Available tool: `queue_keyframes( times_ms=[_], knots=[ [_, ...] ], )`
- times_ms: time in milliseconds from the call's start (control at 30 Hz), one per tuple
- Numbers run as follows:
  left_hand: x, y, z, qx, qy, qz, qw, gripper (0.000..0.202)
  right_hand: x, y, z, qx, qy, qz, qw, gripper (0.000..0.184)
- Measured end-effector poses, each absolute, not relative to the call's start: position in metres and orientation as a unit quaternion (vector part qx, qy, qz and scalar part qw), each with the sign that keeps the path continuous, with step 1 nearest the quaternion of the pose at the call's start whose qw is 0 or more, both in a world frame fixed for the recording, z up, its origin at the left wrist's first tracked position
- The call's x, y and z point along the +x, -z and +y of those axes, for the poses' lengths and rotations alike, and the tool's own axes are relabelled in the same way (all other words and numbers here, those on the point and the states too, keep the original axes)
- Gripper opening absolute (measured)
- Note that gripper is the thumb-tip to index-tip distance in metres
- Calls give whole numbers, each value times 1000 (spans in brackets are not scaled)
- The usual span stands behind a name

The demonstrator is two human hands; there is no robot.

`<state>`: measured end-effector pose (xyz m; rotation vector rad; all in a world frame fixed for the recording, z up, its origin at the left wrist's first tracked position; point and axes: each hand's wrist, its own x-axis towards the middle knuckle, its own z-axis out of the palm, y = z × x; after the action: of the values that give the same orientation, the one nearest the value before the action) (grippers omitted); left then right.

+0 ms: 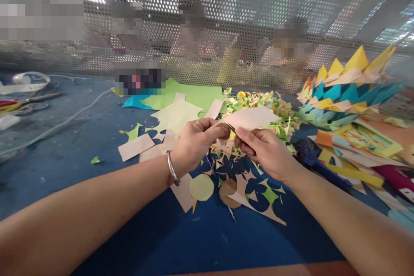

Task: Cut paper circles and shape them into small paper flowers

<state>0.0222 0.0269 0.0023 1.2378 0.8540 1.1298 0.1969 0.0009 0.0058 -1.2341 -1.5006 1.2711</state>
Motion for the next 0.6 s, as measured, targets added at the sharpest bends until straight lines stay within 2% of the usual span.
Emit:
queue_keyframes(
  times_ms=[267, 467, 600],
  knots=[
    [19, -3, 28, 578, -492, 414, 503, 11, 196, -6, 1, -493, -524, -568, 400, 50],
    [18, -6, 25, 612, -453, 415, 498, 12, 197, -5, 2, -489, -524, -579, 389, 49],
    [19, -6, 23, 614, -435, 390, 530, 13, 196, -4, 2, -487, -526, -577, 392, 48]
  ],
)
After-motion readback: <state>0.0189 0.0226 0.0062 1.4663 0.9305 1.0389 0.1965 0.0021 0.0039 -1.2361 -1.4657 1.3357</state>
